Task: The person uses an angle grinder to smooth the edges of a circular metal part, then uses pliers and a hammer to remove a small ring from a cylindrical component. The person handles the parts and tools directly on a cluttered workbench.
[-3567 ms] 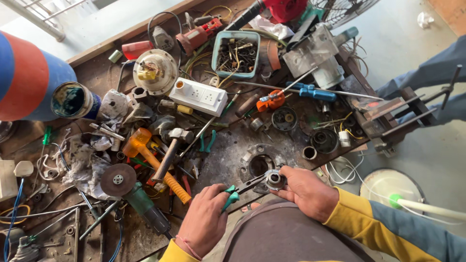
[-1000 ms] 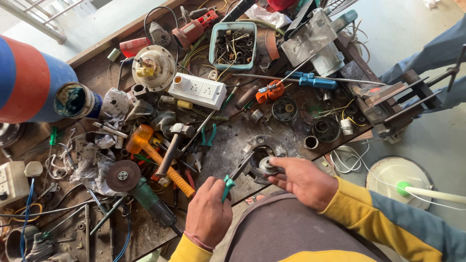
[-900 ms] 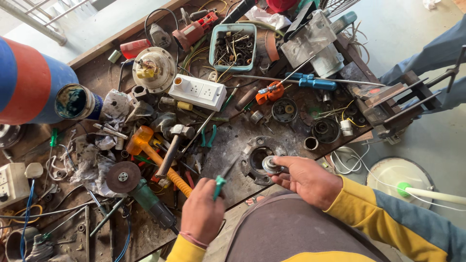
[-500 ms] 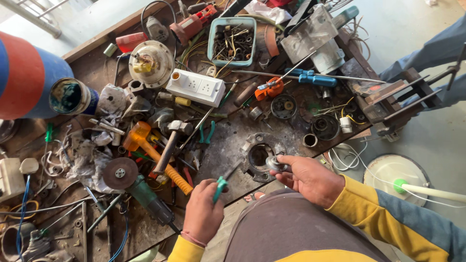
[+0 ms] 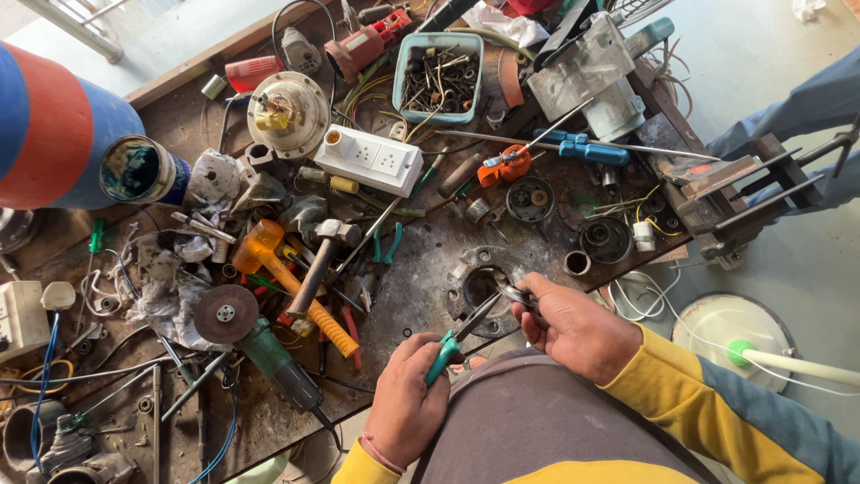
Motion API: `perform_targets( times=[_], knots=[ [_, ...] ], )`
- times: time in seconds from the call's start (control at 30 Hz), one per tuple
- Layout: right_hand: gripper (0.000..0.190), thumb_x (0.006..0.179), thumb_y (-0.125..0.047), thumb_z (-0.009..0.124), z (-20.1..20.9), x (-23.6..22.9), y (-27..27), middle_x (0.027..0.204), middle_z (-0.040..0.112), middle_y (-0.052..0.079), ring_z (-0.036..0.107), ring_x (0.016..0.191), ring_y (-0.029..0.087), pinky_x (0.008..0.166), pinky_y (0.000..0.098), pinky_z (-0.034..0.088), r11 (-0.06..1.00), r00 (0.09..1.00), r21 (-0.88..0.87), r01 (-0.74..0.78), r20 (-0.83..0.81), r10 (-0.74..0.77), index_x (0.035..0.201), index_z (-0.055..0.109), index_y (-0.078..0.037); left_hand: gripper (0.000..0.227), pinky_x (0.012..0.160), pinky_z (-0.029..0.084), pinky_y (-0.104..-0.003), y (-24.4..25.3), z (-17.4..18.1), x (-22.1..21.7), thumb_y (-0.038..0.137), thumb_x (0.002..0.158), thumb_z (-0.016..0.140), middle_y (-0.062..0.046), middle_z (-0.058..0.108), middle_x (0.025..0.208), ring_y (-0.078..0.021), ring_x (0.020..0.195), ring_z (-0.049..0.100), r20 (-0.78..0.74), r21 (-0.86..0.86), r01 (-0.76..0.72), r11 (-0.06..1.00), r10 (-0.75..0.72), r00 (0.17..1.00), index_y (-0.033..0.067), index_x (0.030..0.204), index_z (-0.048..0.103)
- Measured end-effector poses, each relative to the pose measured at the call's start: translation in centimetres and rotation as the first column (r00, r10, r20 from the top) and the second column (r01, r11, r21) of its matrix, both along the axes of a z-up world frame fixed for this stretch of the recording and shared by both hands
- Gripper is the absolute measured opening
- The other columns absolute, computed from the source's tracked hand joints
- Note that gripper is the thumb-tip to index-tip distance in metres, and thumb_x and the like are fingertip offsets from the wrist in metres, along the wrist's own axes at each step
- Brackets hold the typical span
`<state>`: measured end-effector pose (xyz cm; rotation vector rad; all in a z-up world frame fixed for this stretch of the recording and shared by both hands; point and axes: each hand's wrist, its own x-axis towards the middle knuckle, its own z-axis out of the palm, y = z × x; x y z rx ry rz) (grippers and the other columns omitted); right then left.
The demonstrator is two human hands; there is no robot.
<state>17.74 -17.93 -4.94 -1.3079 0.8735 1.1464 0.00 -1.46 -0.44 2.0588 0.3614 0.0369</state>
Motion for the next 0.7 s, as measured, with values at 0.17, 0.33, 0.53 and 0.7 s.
perform_targets(
  times=[0.17, 0.33, 0.53, 0.7],
  knots=[
    [0.015, 0.098, -0.022, 0.064, 0.4, 0.0, 0.3, 0.083, 0.061, 0.001, 0.057, 0.068, 0.008, 0.056, 0.0190, 0.047, 0.998, 0.998, 0.000, 0.064, -0.004, -0.064, 0.097, 0.063, -0.007, 0.025, 0.087, 0.053, -0.040, 0.0, 0.1, -0.2, -0.002, 0.078, 0.061, -0.013, 0.066, 0.114, -0.0336, 0.103, 0.065, 0.029, 0.030, 0.000, 1.000, -0.001, 1.000, 0.0030, 0.101, 0.071],
    [0.015, 0.098, -0.021, 0.064, 0.7, -0.4, 0.5, 0.084, 0.061, 0.001, 0.057, 0.069, 0.008, 0.056, 0.0191, 0.048, 0.999, 0.999, 0.012, 0.051, 0.005, -0.051, 0.099, 0.063, -0.006, 0.023, 0.087, 0.053, -0.040, 0.0, 0.1, -0.2, -0.001, 0.079, 0.061, -0.013, 0.067, 0.114, -0.0329, 0.103, 0.066, -0.010, 0.015, 0.016, 1.000, -0.015, 1.000, 0.0030, 0.100, 0.070],
    [0.016, 0.098, -0.021, 0.065, 0.9, -0.8, 1.0, 0.087, 0.064, 0.003, 0.060, 0.071, 0.009, 0.058, 0.0195, 0.050, 0.998, 0.998, 0.030, 0.059, 0.006, -0.059, 0.100, 0.063, -0.005, 0.026, 0.083, 0.055, -0.038, -0.1, -0.4, -0.5, -0.003, 0.080, 0.061, -0.013, 0.068, 0.113, -0.0313, 0.097, 0.070, 0.007, -0.072, -0.042, 0.997, 0.043, 0.999, 0.0008, 0.105, 0.069],
    [0.023, 0.100, -0.022, 0.062, 0.9, -0.5, 0.3, 0.092, 0.069, 0.010, 0.065, 0.075, 0.013, 0.063, 0.0240, 0.057, 0.983, 0.997, 0.185, 0.014, 0.077, -0.028, 0.104, 0.066, 0.000, 0.025, 0.080, 0.056, -0.036, -0.1, -1.0, -0.8, -0.004, 0.080, 0.060, -0.013, 0.069, 0.108, -0.0303, 0.093, 0.073, 0.024, -0.144, -0.080, 0.986, 0.085, 0.996, -0.0004, 0.102, 0.070]
  ],
)
